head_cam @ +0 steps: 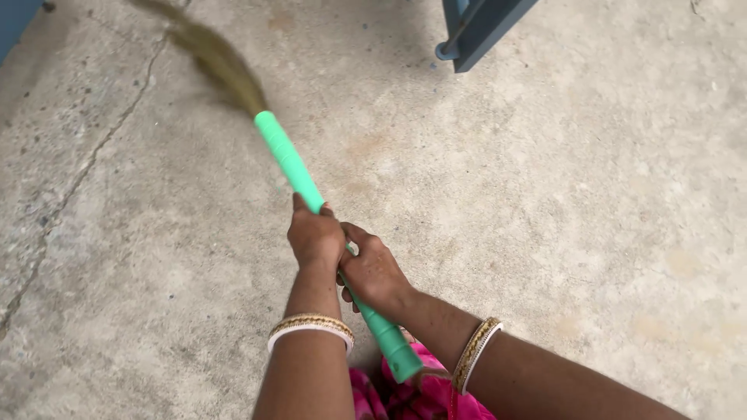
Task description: The person opens a gate latch and then sweeps the concrete floor using a broom.
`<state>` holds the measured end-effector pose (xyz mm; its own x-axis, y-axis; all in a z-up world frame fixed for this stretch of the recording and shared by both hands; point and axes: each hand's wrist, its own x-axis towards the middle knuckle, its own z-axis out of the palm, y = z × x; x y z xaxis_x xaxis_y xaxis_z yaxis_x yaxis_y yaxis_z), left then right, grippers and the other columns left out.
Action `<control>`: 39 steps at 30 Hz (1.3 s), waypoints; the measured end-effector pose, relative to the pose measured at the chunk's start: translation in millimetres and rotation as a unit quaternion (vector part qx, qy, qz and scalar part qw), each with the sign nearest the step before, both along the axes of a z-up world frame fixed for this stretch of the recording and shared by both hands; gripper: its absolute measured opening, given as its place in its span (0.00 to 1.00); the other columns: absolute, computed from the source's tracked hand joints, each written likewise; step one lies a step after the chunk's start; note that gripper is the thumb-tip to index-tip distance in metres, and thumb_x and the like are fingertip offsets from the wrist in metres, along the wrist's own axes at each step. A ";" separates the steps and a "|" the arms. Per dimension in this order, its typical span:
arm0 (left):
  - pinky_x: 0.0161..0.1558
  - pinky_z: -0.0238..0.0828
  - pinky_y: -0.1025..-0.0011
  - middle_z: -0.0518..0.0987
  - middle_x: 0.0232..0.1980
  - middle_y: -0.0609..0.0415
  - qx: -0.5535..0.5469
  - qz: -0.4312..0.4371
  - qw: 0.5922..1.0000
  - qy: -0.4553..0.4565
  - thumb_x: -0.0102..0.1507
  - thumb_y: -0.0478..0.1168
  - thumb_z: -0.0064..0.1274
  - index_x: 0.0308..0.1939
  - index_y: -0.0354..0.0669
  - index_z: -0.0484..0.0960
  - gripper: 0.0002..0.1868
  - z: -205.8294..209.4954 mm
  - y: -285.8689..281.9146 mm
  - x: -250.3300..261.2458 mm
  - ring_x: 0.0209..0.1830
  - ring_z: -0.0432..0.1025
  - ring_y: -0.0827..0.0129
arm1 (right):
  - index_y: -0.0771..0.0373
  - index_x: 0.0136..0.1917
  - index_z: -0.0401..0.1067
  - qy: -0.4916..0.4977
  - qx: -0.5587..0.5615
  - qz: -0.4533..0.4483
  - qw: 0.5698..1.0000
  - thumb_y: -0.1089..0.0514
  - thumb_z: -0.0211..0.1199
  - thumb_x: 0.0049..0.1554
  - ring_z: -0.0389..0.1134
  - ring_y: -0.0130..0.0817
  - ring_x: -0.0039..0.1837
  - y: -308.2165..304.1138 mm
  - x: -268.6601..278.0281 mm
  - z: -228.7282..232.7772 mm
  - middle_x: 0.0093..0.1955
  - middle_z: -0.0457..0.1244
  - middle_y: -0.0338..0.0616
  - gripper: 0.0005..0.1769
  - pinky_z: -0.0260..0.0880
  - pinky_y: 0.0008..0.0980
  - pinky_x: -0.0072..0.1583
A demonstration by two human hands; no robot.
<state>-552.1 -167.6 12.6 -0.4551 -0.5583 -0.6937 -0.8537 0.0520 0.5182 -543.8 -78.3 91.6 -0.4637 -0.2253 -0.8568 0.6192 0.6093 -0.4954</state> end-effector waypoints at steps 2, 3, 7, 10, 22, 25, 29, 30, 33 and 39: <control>0.54 0.78 0.59 0.79 0.60 0.42 -0.009 -0.060 0.998 0.007 0.68 0.39 0.49 0.75 0.47 0.61 0.31 -4.7 15.0 -15.3 0.55 0.78 0.52 | 0.54 0.80 0.51 0.019 0.007 -0.060 0.998 0.57 0.48 0.63 0.69 0.34 0.30 6.2 -1.8 4.8 0.37 0.69 0.51 0.33 0.73 0.37 0.32; 0.57 0.75 0.59 0.79 0.61 0.44 -0.020 -0.111 0.994 0.016 0.68 0.40 0.51 0.75 0.49 0.61 0.31 -6.5 20.3 -25.6 0.57 0.77 0.53 | 0.55 0.81 0.50 0.041 0.010 -0.112 0.993 0.58 0.47 0.63 0.70 0.36 0.30 7.0 -5.0 7.2 0.38 0.69 0.53 0.34 0.73 0.38 0.33; 0.58 0.76 0.60 0.79 0.62 0.45 0.015 -0.109 0.993 0.049 0.68 0.40 0.52 0.75 0.49 0.64 0.31 24.0 28.1 -44.0 0.57 0.78 0.55 | 0.58 0.81 0.46 0.122 0.009 -0.128 0.984 0.58 0.47 0.64 0.71 0.38 0.31 11.2 -10.6 2.0 0.38 0.70 0.55 0.34 0.74 0.37 0.33; 0.57 0.79 0.62 0.79 0.62 0.47 0.038 -0.051 0.995 0.074 0.67 0.40 0.49 0.76 0.55 0.62 0.32 42.1 16.8 -54.6 0.56 0.79 0.56 | 0.59 0.83 0.38 0.102 0.023 -0.073 0.992 0.61 0.44 0.64 0.72 0.40 0.33 2.0 -25.7 5.6 0.41 0.71 0.55 0.37 0.77 0.39 0.35; 0.45 0.81 0.65 0.77 0.63 0.41 0.025 0.164 0.983 0.074 0.68 0.35 0.49 0.78 0.41 0.58 0.34 17.7 -108.0 -83.1 0.50 0.80 0.59 | 0.55 0.80 0.51 0.076 -0.015 0.151 0.986 0.60 0.49 0.63 0.75 0.42 0.43 -101.8 -110.3 9.8 0.53 0.70 0.61 0.33 0.78 0.40 0.48; 0.44 0.81 0.65 0.79 0.61 0.40 0.056 0.155 0.983 0.077 0.67 0.33 0.49 0.78 0.40 0.57 0.35 -0.5 -113.9 -95.4 0.48 0.80 0.59 | 0.55 0.81 0.47 0.029 -0.020 0.096 0.995 0.59 0.51 0.62 0.75 0.43 0.39 -101.3 -116.6 -1.9 0.53 0.70 0.60 0.35 0.80 0.39 0.46; 0.44 0.83 0.63 0.77 0.61 0.43 0.076 0.053 0.996 -0.008 0.68 0.35 0.47 0.80 0.49 0.54 0.35 26.3 -96.4 -130.4 0.47 0.81 0.55 | 0.52 0.80 0.50 0.056 0.002 -0.028 0.998 0.58 0.54 0.61 0.74 0.41 0.36 -98.0 -115.2 -11.3 0.53 0.68 0.57 0.36 0.79 0.39 0.43; 0.45 0.84 0.62 0.76 0.63 0.44 0.081 0.012 0.996 -0.038 0.69 0.37 0.46 0.80 0.53 0.53 0.36 31.8 -92.4 -138.6 0.47 0.81 0.53 | 0.51 0.81 0.51 0.033 0.026 -0.073 0.996 0.58 0.53 0.61 0.73 0.40 0.36 -99.5 -117.7 -4.8 0.47 0.71 0.59 0.35 0.78 0.40 0.41; 0.52 0.81 0.62 0.75 0.64 0.46 0.076 -0.096 0.992 -0.027 0.68 0.39 0.48 0.80 0.56 0.54 0.36 12.0 -91.0 -152.2 0.52 0.80 0.55 | 0.53 0.80 0.53 0.082 0.061 -0.145 0.984 0.58 0.55 0.61 0.74 0.40 0.35 -107.4 -118.8 -5.0 0.43 0.72 0.58 0.34 0.77 0.39 0.40; 0.57 0.78 0.61 0.78 0.63 0.48 0.040 -0.230 0.971 0.057 0.68 0.43 0.49 0.78 0.55 0.57 0.34 4.5 -120.0 -161.8 0.58 0.78 0.58 | 0.51 0.83 0.36 0.049 0.056 -0.204 0.976 0.63 0.50 0.61 0.75 0.44 0.36 -145.7 -125.8 2.0 0.41 0.71 0.54 0.43 0.78 0.44 0.38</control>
